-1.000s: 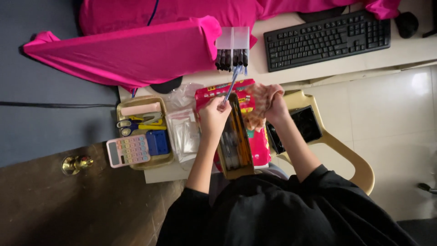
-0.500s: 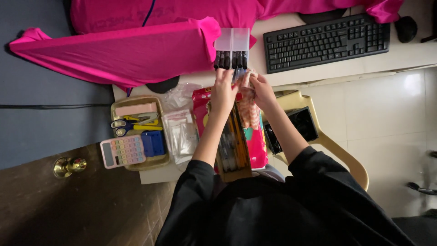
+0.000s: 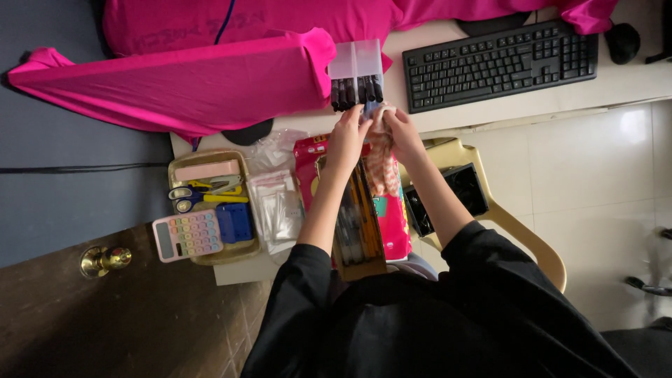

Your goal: Taking pens from a box and placing them into individual small plastic sleeves.

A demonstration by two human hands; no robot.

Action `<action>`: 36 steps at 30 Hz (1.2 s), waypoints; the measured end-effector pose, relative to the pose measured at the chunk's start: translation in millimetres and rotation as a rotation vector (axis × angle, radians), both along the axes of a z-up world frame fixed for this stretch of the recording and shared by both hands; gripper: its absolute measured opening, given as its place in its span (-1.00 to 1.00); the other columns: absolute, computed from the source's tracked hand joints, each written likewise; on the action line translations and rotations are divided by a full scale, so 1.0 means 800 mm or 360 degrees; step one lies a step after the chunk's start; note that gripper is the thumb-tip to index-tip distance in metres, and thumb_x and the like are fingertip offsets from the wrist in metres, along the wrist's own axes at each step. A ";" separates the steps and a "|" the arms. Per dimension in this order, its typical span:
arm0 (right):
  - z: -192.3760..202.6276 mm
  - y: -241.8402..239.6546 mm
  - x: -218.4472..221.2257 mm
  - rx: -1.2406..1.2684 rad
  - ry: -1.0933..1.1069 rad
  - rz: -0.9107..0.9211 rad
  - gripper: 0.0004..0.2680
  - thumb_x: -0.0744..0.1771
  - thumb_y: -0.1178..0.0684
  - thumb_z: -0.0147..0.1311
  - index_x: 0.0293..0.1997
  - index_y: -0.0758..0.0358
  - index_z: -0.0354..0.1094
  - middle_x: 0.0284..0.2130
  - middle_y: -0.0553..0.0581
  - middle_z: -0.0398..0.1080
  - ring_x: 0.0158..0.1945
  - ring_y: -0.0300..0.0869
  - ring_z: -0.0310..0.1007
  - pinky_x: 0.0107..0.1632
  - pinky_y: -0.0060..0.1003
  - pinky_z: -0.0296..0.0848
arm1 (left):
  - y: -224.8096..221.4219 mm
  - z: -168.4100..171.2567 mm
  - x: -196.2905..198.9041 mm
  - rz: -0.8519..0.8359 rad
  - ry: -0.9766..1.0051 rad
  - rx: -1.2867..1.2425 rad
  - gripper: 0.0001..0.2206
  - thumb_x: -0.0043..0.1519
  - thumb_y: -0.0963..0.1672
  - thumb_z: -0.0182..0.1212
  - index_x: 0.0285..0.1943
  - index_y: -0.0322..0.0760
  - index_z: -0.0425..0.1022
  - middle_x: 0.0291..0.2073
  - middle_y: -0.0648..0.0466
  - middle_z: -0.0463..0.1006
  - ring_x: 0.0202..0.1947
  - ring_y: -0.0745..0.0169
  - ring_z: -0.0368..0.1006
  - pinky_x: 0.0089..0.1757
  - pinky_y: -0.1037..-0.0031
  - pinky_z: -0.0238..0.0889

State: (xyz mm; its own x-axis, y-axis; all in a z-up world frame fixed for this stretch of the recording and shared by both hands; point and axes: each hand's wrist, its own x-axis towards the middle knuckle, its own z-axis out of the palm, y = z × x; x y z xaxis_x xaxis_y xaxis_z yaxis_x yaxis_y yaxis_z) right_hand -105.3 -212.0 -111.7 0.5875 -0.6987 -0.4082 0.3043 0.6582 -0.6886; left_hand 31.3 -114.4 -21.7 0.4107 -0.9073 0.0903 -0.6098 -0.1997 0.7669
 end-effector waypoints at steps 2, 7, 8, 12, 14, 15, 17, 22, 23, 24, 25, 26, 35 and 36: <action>0.011 0.001 0.000 0.0040 0.0023 -0.0012 -0.83 0.46 0.09 -0.05 0.12 0.34 0.31 -0.14 0.13 0.47 -0.10 -0.17 0.54 -0.05 -0.23 0.61 | -0.005 -0.020 -0.005 0.0049 -0.0019 0.0015 -0.65 0.28 -0.17 0.31 0.23 -0.35 0.42 -0.06 -0.20 0.63 -0.14 -0.09 0.64 -0.13 0.24 0.52; 0.031 -0.002 0.004 0.0173 0.0114 -0.0026 -0.80 0.43 0.04 -0.07 0.13 0.31 0.32 -0.16 0.13 0.49 -0.14 -0.15 0.55 -0.09 -0.18 0.62 | -0.014 0.000 -0.010 0.0098 -0.0104 0.0173 -0.58 0.21 -0.18 0.26 0.28 -0.39 0.40 -0.23 -0.20 0.65 -0.27 -0.15 0.64 -0.29 0.20 0.51; 0.024 -0.006 0.004 0.0205 0.0129 -0.0066 -0.79 0.43 0.02 -0.07 0.13 0.28 0.32 -0.16 0.12 0.50 -0.14 -0.15 0.55 -0.10 -0.18 0.62 | -0.016 0.009 -0.010 0.0074 -0.0067 0.0308 -0.59 0.27 -0.14 0.24 0.32 -0.33 0.39 -0.28 -0.21 0.65 -0.30 -0.13 0.64 -0.28 0.17 0.50; 0.012 -0.017 0.004 0.0141 0.0101 -0.0148 -0.79 0.44 -0.01 -0.05 0.14 0.24 0.34 -0.14 0.08 0.50 -0.12 -0.19 0.55 -0.08 -0.25 0.59 | -0.013 -0.005 -0.010 0.0148 -0.0191 -0.0069 -0.70 0.33 -0.10 0.29 0.18 -0.35 0.48 -0.25 -0.21 0.65 -0.25 -0.19 0.62 -0.26 0.16 0.50; -0.005 -0.024 0.003 0.0049 0.0113 -0.0127 -0.82 0.45 0.01 -0.04 0.12 0.25 0.35 -0.15 0.07 0.49 -0.12 -0.22 0.53 -0.08 -0.28 0.57 | -0.016 -0.016 -0.011 0.0136 -0.0189 -0.0122 -0.71 0.30 -0.12 0.28 0.15 -0.35 0.47 -0.24 -0.21 0.65 -0.27 -0.17 0.62 -0.27 0.18 0.50; -0.013 -0.028 0.004 -0.0046 0.0121 -0.0105 -0.84 0.45 0.04 -0.02 0.10 0.25 0.35 -0.15 0.05 0.48 -0.12 -0.24 0.51 -0.08 -0.30 0.55 | -0.019 -0.020 -0.010 0.0126 -0.0191 -0.0177 -0.71 0.27 -0.13 0.27 0.12 -0.35 0.47 -0.23 -0.20 0.65 -0.28 -0.14 0.63 -0.28 0.20 0.50; -0.006 -0.032 0.007 -0.0102 0.0143 -0.0088 -0.87 0.45 0.06 -0.01 0.06 0.26 0.34 -0.17 0.04 0.46 -0.13 -0.25 0.49 -0.09 -0.31 0.54 | -0.019 -0.008 -0.016 0.0138 -0.0145 -0.0147 -0.74 0.25 -0.13 0.29 0.07 -0.33 0.48 -0.26 -0.19 0.66 -0.29 -0.16 0.62 -0.30 0.18 0.47; -0.013 -0.040 0.004 -0.0192 0.0286 -0.0050 -0.90 0.43 0.12 0.01 0.01 0.28 0.34 -0.20 0.04 0.46 -0.16 -0.28 0.48 -0.11 -0.34 0.52 | -0.019 -0.006 -0.022 0.0187 -0.0119 -0.0348 -0.84 0.28 -0.15 0.30 -0.06 -0.32 0.49 -0.32 -0.18 0.63 -0.31 -0.22 0.59 -0.32 0.15 0.44; -0.017 -0.041 0.002 -0.0202 0.0307 -0.0035 -0.89 0.42 0.12 0.01 0.01 0.29 0.34 -0.19 0.04 0.46 -0.15 -0.28 0.48 -0.10 -0.35 0.52 | -0.019 -0.007 -0.023 0.0212 -0.0082 -0.0349 -0.86 0.27 -0.15 0.30 -0.12 -0.33 0.47 -0.34 -0.18 0.62 -0.34 -0.21 0.59 -0.34 0.16 0.44; -0.020 -0.041 0.001 -0.0211 0.0328 -0.0020 -0.89 0.42 0.13 0.01 0.01 0.30 0.34 -0.19 0.04 0.47 -0.14 -0.29 0.49 -0.08 -0.36 0.52 | -0.020 -0.009 -0.024 0.0237 -0.0045 -0.0349 -0.87 0.26 -0.16 0.31 -0.17 -0.34 0.45 -0.37 -0.17 0.61 -0.36 -0.20 0.59 -0.35 0.17 0.44; -0.017 -0.040 0.000 -0.0213 0.0328 -0.0022 -0.89 0.42 0.13 0.01 0.01 0.30 0.34 -0.19 0.04 0.47 -0.14 -0.29 0.49 -0.08 -0.36 0.52 | -0.018 -0.002 -0.027 0.0235 -0.0045 -0.0351 -0.87 0.26 -0.16 0.31 -0.17 -0.34 0.45 -0.37 -0.17 0.61 -0.36 -0.20 0.59 -0.35 0.17 0.44; -0.014 -0.039 0.000 -0.0185 0.0299 -0.0012 -0.89 0.42 0.12 0.01 0.01 0.30 0.34 -0.19 0.04 0.46 -0.14 -0.29 0.48 -0.09 -0.36 0.52 | -0.017 0.005 -0.029 0.0278 0.0000 -0.0332 -0.86 0.26 -0.16 0.31 -0.21 -0.34 0.44 -0.41 -0.15 0.61 -0.39 -0.15 0.60 -0.37 0.18 0.44; 0.011 -0.030 0.003 -0.0096 0.0173 0.0002 -0.87 0.43 0.13 0.00 0.04 0.33 0.33 -0.17 0.07 0.46 -0.12 -0.25 0.50 -0.06 -0.33 0.54 | -0.022 -0.016 -0.019 0.0270 -0.0116 -0.0312 -0.87 0.25 -0.17 0.31 -0.16 -0.35 0.47 -0.32 -0.14 0.62 -0.27 -0.19 0.58 -0.27 0.16 0.43; 0.019 -0.029 0.003 -0.0079 0.0168 0.0008 -0.87 0.42 0.13 -0.01 0.04 0.33 0.33 -0.17 0.07 0.47 -0.11 -0.25 0.51 -0.05 -0.32 0.55 | -0.024 -0.020 -0.019 0.0287 -0.0098 -0.0225 -0.87 0.25 -0.16 0.30 -0.13 -0.34 0.50 -0.30 -0.14 0.63 -0.25 -0.18 0.59 -0.26 0.16 0.43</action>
State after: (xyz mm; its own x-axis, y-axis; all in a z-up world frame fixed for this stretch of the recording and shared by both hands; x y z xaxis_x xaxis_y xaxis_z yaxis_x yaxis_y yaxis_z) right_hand -103.3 -234.9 -96.9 0.5468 -0.7166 -0.4329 0.2253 0.6240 -0.7483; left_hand 16.5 -133.3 -37.8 0.5548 -0.7963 0.2409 -0.6204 -0.2031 0.7575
